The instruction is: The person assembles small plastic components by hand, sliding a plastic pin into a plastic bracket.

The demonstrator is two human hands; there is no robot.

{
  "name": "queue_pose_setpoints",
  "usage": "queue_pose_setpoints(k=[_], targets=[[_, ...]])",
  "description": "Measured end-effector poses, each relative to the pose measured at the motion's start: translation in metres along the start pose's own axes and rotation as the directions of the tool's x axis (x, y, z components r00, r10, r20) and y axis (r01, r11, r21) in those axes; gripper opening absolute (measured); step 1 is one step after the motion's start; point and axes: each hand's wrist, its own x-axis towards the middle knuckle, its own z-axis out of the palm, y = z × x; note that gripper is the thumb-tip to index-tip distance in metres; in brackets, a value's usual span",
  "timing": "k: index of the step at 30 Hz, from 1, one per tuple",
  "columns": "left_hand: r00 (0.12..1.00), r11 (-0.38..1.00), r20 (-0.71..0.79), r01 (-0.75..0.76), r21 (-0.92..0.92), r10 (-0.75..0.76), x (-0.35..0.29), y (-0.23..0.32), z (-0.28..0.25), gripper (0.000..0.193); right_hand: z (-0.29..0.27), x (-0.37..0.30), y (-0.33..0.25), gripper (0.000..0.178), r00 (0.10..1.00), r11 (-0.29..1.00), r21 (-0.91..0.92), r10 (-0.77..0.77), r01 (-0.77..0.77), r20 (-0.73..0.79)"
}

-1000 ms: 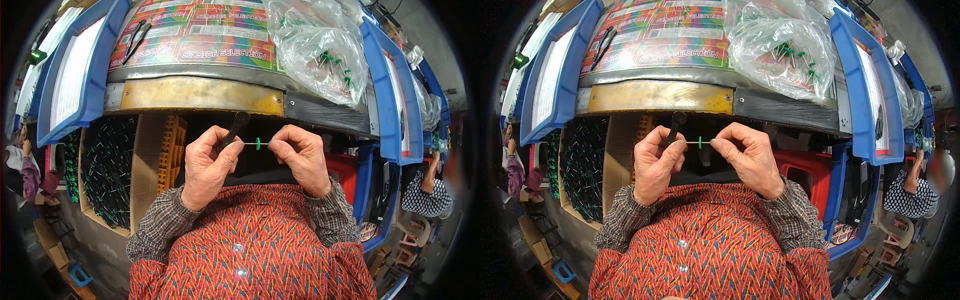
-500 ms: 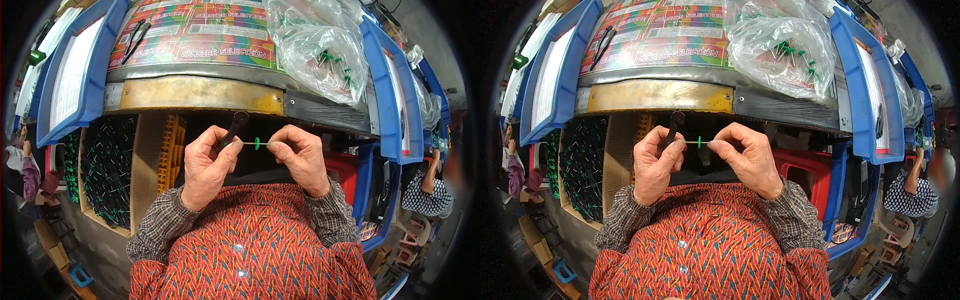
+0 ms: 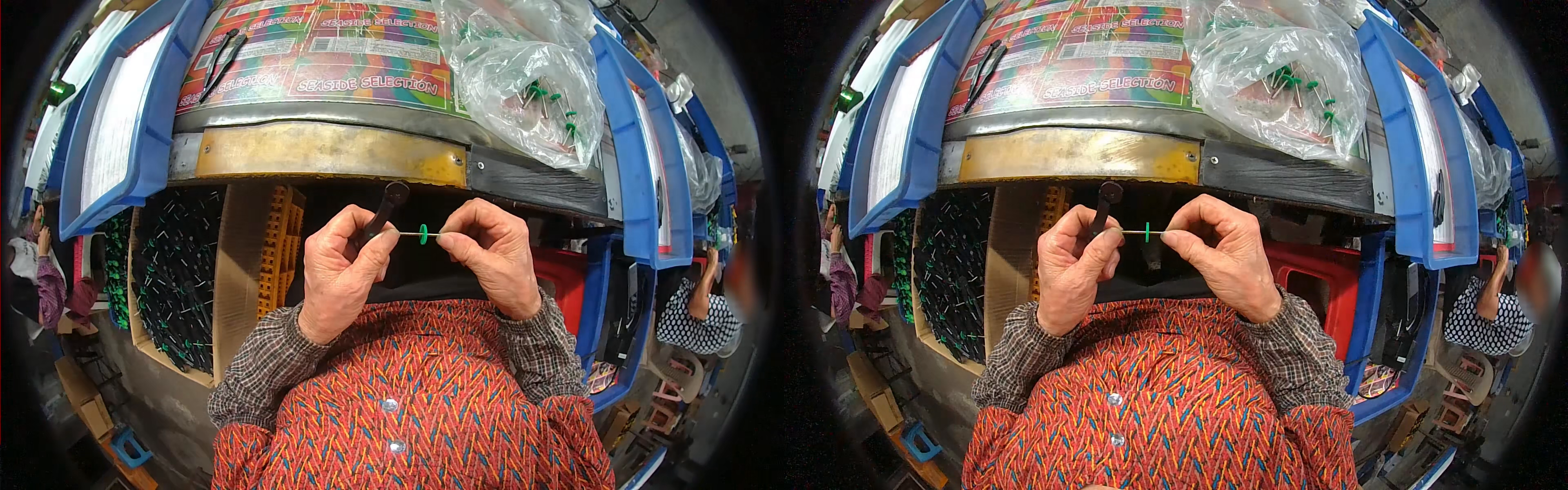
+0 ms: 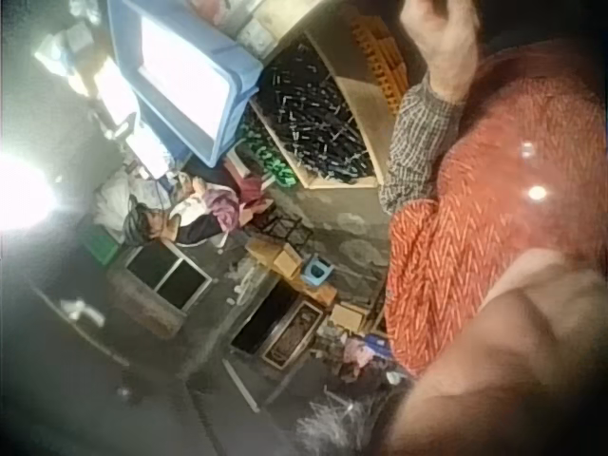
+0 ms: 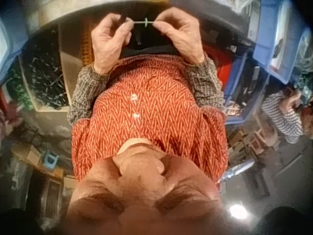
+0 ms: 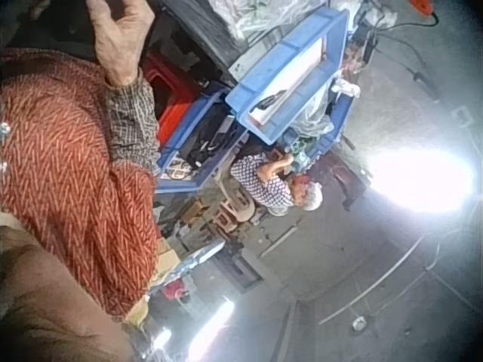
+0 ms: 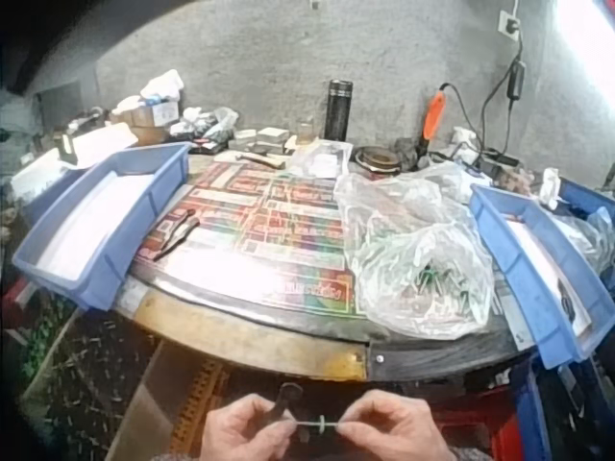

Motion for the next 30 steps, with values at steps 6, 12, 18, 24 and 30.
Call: queue_pose_setpoints(k=[6, 12, 18, 24, 30], targets=[[1.000, 1.000, -0.001, -0.012, -0.005, 0.012, 0.0008, -0.0017, -0.0007, 0.008, 0.0044, 0.0002, 0.0021, 0.007, 0.999, 0.999, -0.012, -0.032, 0.032, -0.031], [1.000, 1.000, -0.005, -0.009, -0.006, 0.009, 0.0006, -0.0011, -0.0011, 0.008, 0.0019, -0.0001, 0.0046, 0.013, 0.999, 0.988, -0.151, -0.046, 0.044, -0.010], [1.000, 1.000, -0.009, -0.020, -0.002, 0.020, 0.0012, -0.0026, -0.0016, 0.007, 0.0019, 0.0017, 0.0043, 0.011, 1.000, 1.000, -0.004, -0.009, 0.009, -0.007], [1.000, 1.000, -0.009, -0.018, 0.003, 0.018, 0.0014, 0.0003, -0.0002, 0.006, 0.0009, 0.0011, 0.0019, 0.010, 1.000, 0.999, 0.048, 0.025, -0.025, 0.009], [0.999, 1.000, -0.022, -0.027, 0.001, 0.027, 0.0029, 0.0003, -0.0013, 0.006, 0.0002, 0.0019, 0.0071, 0.012, 1.000, 0.997, -0.077, -0.022, 0.022, 0.000]])
